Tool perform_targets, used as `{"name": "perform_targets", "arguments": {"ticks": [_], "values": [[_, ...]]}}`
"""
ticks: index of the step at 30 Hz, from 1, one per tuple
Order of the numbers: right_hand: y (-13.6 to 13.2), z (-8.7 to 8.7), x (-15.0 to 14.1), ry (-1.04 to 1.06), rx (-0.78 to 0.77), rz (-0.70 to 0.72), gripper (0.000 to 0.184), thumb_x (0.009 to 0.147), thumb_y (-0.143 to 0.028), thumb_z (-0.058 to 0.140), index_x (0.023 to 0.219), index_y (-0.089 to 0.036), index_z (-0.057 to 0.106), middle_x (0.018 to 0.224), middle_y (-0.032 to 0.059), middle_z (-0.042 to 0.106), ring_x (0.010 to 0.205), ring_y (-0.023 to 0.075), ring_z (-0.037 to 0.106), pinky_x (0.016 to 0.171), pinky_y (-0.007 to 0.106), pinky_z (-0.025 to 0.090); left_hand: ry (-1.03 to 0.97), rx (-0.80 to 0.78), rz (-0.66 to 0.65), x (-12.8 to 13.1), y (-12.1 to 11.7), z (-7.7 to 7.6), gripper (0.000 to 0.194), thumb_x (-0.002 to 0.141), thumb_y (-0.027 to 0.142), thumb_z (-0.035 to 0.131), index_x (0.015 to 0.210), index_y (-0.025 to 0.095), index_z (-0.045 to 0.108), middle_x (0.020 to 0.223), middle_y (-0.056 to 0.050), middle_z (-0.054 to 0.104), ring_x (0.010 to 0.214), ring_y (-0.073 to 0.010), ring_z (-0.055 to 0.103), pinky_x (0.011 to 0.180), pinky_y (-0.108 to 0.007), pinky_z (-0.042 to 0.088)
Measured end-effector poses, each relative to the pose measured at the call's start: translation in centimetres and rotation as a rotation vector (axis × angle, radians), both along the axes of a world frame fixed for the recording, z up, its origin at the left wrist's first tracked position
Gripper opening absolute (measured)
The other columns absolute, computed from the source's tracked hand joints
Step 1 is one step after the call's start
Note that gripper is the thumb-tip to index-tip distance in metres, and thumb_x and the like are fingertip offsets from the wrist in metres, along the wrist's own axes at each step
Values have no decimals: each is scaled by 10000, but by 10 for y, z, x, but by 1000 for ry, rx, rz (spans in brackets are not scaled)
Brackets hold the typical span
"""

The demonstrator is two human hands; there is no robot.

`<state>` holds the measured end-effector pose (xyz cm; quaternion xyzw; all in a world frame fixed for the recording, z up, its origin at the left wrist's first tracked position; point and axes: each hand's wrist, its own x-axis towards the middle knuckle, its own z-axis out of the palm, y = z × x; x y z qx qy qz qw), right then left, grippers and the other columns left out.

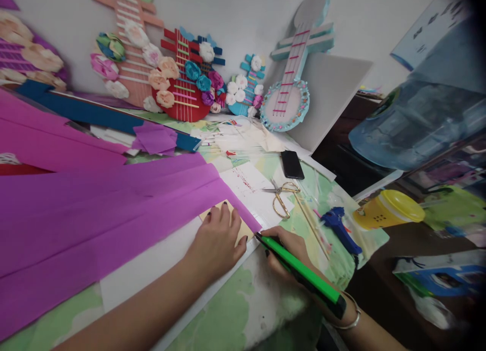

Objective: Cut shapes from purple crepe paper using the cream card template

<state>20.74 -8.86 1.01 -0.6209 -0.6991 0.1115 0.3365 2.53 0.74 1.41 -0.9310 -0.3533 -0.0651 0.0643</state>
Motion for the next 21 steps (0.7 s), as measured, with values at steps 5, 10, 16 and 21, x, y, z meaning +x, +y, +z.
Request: {"name": "perform_targets", "arguments": {"ticks": [5, 10, 16, 21], "values": [[-1, 3, -1, -20, 15, 18, 367, 636, -43, 488, 940, -212, 603, 774, -6, 692, 638, 145, 627, 613, 241, 473, 11, -11, -11, 0, 0, 0, 576, 935, 421, 388, 1346, 35, 507, 1350, -277, 506, 1203, -412, 499, 952, -485, 438], [0, 5, -3, 8, 23, 9, 358, 639, -45, 480, 930, -210, 608, 768, -7, 692, 632, 146, 627, 616, 245, 479, 1, -23, -4, 1, 0, 0, 577, 937, 415, 384, 1356, 35, 499, 1356, -282, 496, 1210, -420, 494, 949, -486, 443], [-7, 21, -1, 79, -35, 24, 311, 710, -105, 533, 986, -220, 619, 859, 24, 690, 769, 192, 657, 678, 287, 498, -2, -26, 10, -1, -2, 2, 566, 931, 417, 412, 1345, 42, 507, 1366, -278, 489, 1214, -418, 494, 922, -491, 469], [-2, 18, 10, 223, 62, -105, 269, 832, -202, 557, 1092, -246, 607, 1002, 53, 658, 900, 215, 630, 778, 346, 494, 15, -53, 18, 0, -2, 4, 574, 935, 412, 405, 1365, 40, 484, 1373, -272, 486, 1224, -419, 489, 917, -493, 476]]}}
